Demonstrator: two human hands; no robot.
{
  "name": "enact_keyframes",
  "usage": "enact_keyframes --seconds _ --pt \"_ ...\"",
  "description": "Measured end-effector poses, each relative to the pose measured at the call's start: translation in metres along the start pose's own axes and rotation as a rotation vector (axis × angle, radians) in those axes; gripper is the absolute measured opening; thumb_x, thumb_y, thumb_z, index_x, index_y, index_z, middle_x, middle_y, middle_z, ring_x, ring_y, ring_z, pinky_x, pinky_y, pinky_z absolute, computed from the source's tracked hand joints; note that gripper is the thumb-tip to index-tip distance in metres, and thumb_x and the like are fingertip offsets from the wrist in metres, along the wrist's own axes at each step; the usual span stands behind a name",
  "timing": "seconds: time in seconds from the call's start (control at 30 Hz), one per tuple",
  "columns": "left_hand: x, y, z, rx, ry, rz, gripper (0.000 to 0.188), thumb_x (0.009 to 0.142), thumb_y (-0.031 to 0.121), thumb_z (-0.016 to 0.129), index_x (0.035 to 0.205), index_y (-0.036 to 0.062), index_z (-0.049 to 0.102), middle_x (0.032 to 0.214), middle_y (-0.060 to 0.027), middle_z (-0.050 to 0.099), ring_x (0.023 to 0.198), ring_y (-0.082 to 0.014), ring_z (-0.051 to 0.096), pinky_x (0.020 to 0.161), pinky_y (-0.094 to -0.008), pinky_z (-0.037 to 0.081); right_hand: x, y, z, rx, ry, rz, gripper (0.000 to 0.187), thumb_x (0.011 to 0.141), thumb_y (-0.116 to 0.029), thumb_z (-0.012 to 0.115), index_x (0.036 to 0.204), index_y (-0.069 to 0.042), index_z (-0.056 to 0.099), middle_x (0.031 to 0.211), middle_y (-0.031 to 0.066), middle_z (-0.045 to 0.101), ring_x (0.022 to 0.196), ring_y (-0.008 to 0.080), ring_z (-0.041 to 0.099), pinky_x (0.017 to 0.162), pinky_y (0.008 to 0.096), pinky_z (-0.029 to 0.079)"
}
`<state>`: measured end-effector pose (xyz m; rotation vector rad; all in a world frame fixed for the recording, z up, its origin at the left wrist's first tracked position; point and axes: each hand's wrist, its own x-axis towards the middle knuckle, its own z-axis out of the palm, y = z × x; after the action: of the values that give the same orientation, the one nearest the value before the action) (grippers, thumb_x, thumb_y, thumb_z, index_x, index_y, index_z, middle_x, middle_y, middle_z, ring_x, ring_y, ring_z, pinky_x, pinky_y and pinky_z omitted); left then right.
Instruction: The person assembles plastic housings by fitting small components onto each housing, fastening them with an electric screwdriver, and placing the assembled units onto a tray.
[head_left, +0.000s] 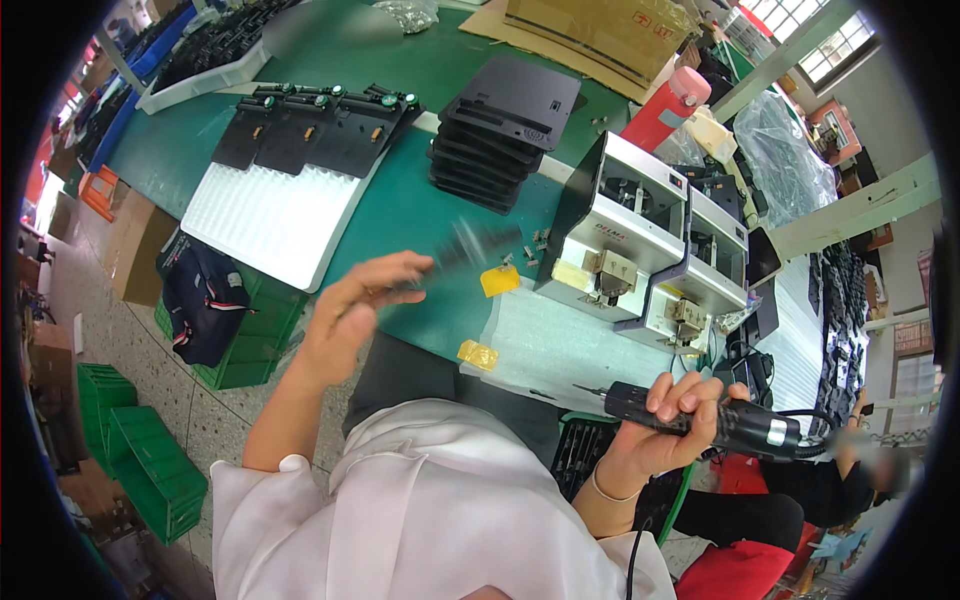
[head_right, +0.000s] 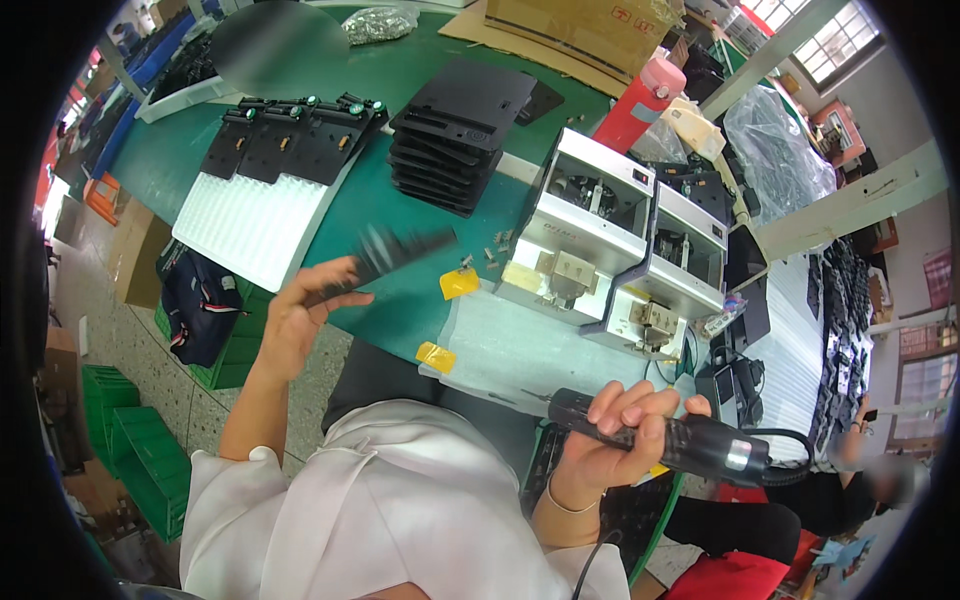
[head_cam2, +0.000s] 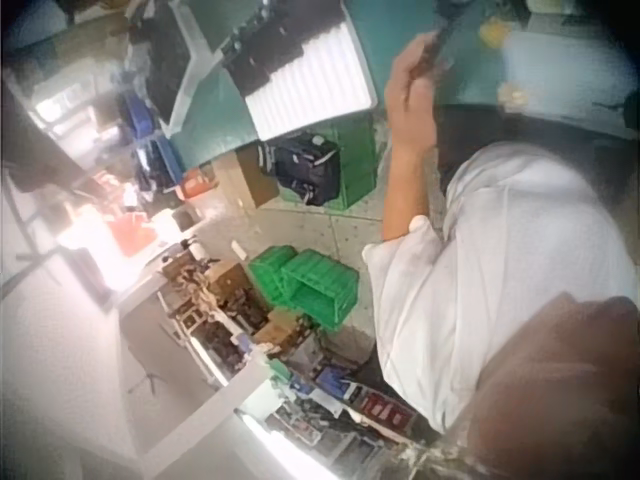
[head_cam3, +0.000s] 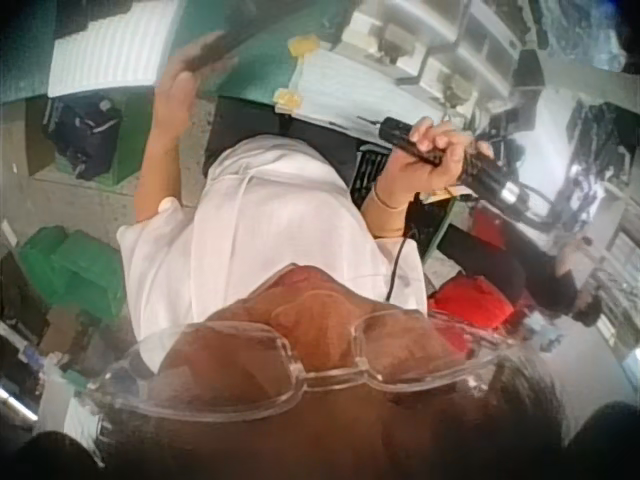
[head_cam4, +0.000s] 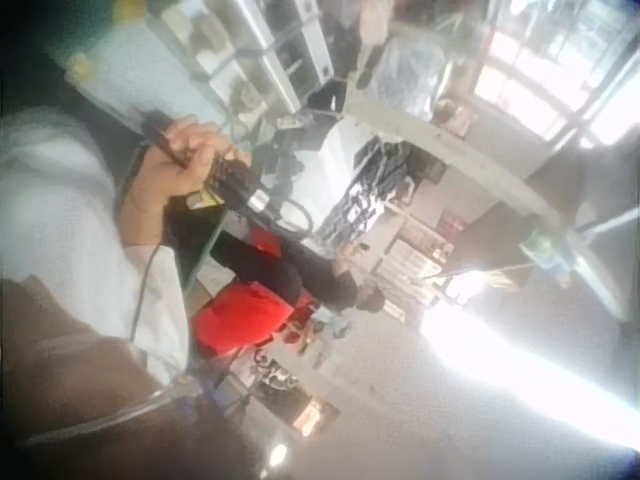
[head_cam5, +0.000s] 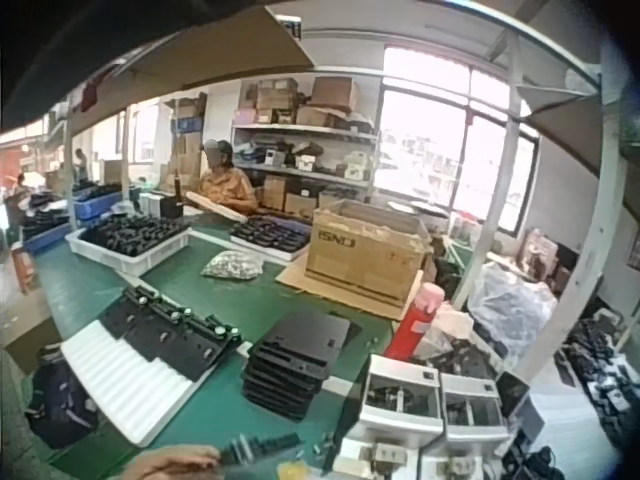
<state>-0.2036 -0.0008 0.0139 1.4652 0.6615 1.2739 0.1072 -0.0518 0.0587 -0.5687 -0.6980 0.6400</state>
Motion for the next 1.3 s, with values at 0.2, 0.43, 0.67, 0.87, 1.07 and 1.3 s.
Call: enact_keyframes --seconds 0.2,0.43,0.67,0.87,1.07,1.3 --pt "0.049 0.025 0.002 0.256 0.317 0.197 0.036 0.101 0.009 0.043 0.134 -0.0026 0.045 0.124 -0.0162 0.06 0.114 -0.0292 0.06 0.093 -0.0367 0.049 -0.009 0.012 0.002 -0.003 -0.048 0.076 0.042 0.087 -0.005 0.055 0.123 -0.011 0.033 0.068 0.0044 0.046 0.053 0.0137 0.044 0.043 0.0276 0.042" --pt "0.148 0.038 0.018 1.011 0.36 0.571 0.045 0.076 -0.008 0.066 0.119 0.0059 0.06 0.122 -0.0124 0.063 0.116 -0.0289 0.06 0.095 -0.0366 0.049 -0.008 0.013 0.002 -0.036 -0.052 0.107 0.041 0.084 -0.002 0.056 0.118 -0.009 0.032 0.063 0.0054 0.046 0.05 0.0152 0.044 0.042 0.0306 0.043" --pt "0.198 0.01 0.029 1.605 0.373 0.608 0.032 0.074 0.005 0.07 0.103 0.0149 0.066 0.107 -0.0027 0.069 0.106 -0.0247 0.065 0.083 -0.0348 0.053 -0.008 0.013 0.0 -0.045 -0.061 0.119 0.043 0.083 0.0 0.059 0.115 -0.01 0.033 0.063 0.0051 0.046 0.05 0.0157 0.045 0.043 0.0317 0.044" --pt "0.203 0.004 0.042 1.909 0.31 0.511 0.022 0.076 0.012 0.066 0.097 0.0185 0.067 0.093 0.004 0.066 0.089 -0.0178 0.066 0.071 -0.0317 0.045 -0.007 0.019 -0.007 -0.079 -0.04 0.133 0.045 0.082 -0.002 0.064 0.114 -0.009 0.033 0.063 0.0056 0.049 0.05 0.0168 0.047 0.044 0.0326 0.045" --pt "0.193 0.005 0.049 1.855 0.148 0.38 0.031 0.073 0.03 0.068 0.1 0.0145 0.067 0.098 -0.0012 0.065 0.092 -0.0207 0.062 0.085 -0.041 0.04 -0.006 0.026 -0.011 -0.111 -0.033 0.115 0.045 0.082 -0.003 0.066 0.114 -0.009 0.034 0.061 0.0056 0.049 0.047 0.0172 0.046 0.043 0.0324 0.045" --pt "0.181 0.005 0.042 1.668 0.129 0.42 0.05 0.079 0.05 0.067 0.111 0.0125 0.067 0.108 -0.0068 0.065 0.1 -0.0263 0.061 0.097 -0.047 0.036 -0.007 0.031 -0.009 -0.142 -0.031 0.11 0.045 0.082 -0.004 0.065 0.114 -0.007 0.035 0.061 0.0059 0.049 0.047 0.0171 0.046 0.043 0.0317 0.045"
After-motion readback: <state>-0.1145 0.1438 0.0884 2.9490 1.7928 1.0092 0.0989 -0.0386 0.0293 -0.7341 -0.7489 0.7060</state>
